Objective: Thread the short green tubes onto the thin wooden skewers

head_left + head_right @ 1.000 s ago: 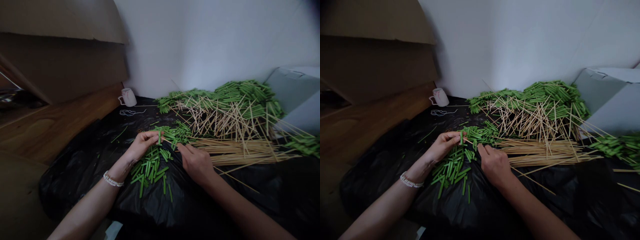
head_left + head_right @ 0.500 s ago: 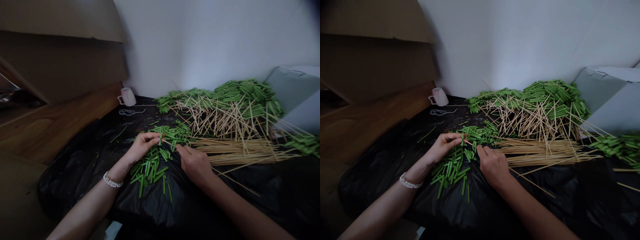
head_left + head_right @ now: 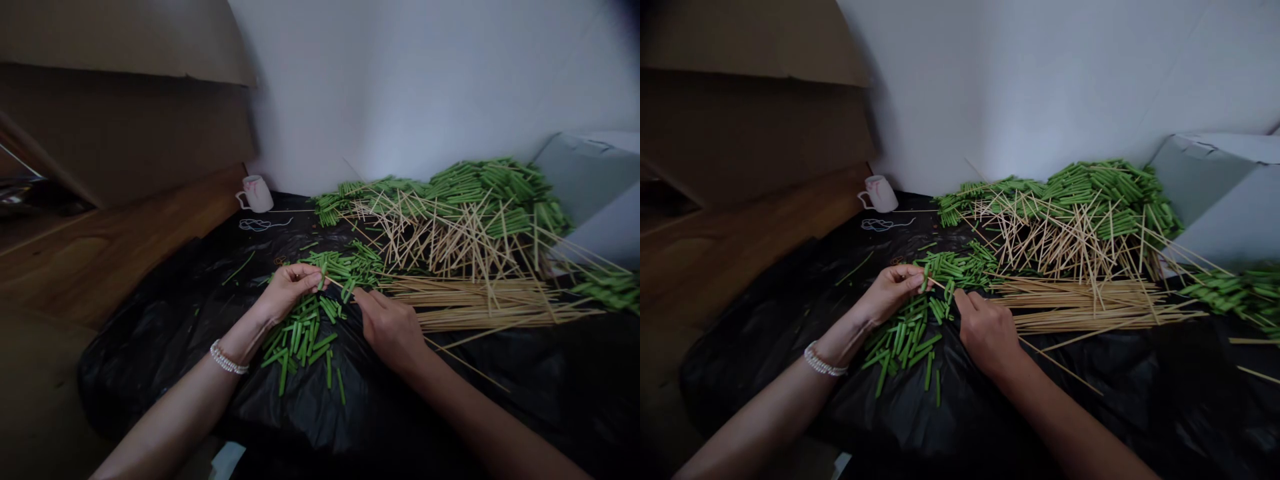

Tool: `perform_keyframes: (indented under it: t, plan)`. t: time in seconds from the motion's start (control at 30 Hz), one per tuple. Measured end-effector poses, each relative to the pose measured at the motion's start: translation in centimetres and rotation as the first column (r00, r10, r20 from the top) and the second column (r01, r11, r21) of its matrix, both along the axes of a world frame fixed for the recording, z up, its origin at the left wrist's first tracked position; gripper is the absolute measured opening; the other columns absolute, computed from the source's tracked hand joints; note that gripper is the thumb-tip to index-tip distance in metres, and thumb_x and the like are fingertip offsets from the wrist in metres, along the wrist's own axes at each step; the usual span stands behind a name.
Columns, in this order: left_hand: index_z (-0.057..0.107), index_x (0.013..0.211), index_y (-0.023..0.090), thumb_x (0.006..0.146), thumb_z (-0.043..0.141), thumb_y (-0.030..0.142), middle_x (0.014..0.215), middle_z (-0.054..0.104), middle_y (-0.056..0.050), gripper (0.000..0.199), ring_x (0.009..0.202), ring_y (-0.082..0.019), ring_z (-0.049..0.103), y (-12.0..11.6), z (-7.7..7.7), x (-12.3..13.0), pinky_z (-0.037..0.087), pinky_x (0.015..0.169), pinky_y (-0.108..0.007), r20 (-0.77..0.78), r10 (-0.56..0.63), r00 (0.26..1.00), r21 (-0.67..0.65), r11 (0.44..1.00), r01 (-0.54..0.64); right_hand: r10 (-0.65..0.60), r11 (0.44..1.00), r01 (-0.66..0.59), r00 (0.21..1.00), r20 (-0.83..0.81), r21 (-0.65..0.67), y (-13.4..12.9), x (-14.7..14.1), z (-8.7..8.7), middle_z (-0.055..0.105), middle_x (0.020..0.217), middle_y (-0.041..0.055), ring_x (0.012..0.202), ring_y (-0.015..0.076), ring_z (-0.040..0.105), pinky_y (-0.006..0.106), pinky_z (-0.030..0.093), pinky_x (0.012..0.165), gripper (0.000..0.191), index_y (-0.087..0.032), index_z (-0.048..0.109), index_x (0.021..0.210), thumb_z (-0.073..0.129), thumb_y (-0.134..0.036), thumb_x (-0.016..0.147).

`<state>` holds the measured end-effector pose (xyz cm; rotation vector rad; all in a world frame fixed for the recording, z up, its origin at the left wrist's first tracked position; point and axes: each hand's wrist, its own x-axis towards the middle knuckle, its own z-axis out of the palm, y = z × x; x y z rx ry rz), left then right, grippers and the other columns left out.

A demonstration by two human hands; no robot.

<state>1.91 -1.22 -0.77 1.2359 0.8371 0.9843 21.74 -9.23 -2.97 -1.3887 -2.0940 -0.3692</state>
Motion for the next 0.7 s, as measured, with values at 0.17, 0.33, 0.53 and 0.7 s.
perform_keyframes:
  t: [0.17,0.33,0.53,0.7]
  plan:
    - [0.074,0.079,0.014,0.074,0.076,0.032,0.074,0.071,-0.004,0.019,0.065,-0.010,0.057,-0.1,-0.5,0.0,0.044,0.067,-0.022,-0.088,-0.055,0.995,0.061,0.996,0.060,0.001,0.997,-0.003,1.000,-0.020,-0.072,-0.1,-0.2,0.1,0.064,0.073,0.0010,0.063,0.0124,0.058,0.025,0.036,0.058,0.032,-0.015,0.065,0.109,0.041,-0.011,0.089]
    - [0.075,0.079,0.015,0.072,0.077,0.032,0.075,0.071,-0.004,0.019,0.068,-0.011,0.059,-0.3,-0.9,0.3,0.046,0.069,-0.023,-0.114,-0.058,0.992,0.068,0.996,0.066,0.016,0.996,-0.019,0.999,-0.030,-0.088,-0.1,-0.5,0.2,0.064,0.074,0.0019,0.063,0.0126,0.058,0.024,0.037,0.059,0.032,-0.014,0.065,0.109,0.039,-0.011,0.089]
    - [0.074,0.073,0.015,0.065,0.081,0.033,0.073,0.070,-0.003,0.021,0.065,-0.013,0.060,-0.6,-0.9,0.9,0.048,0.069,-0.026,-0.136,-0.057,0.989,0.057,0.996,0.065,0.016,0.996,-0.016,1.000,0.004,-0.090,-0.2,-0.8,0.3,0.065,0.074,0.0011,0.062,0.0121,0.058,0.024,0.037,0.057,0.031,-0.016,0.065,0.109,0.041,-0.011,0.089]
    - [0.072,0.084,0.015,0.071,0.076,0.037,0.083,0.071,-0.005,0.026,0.074,-0.017,0.062,-0.7,0.4,0.1,0.047,0.074,-0.030,-0.324,-0.083,0.942,0.225,0.961,0.162,0.009,1.000,-0.009,1.000,-0.023,-0.018,0.0,0.0,0.4,0.065,0.073,0.0017,0.064,0.0118,0.058,0.023,0.037,0.058,0.031,-0.015,0.065,0.110,0.040,-0.013,0.090]
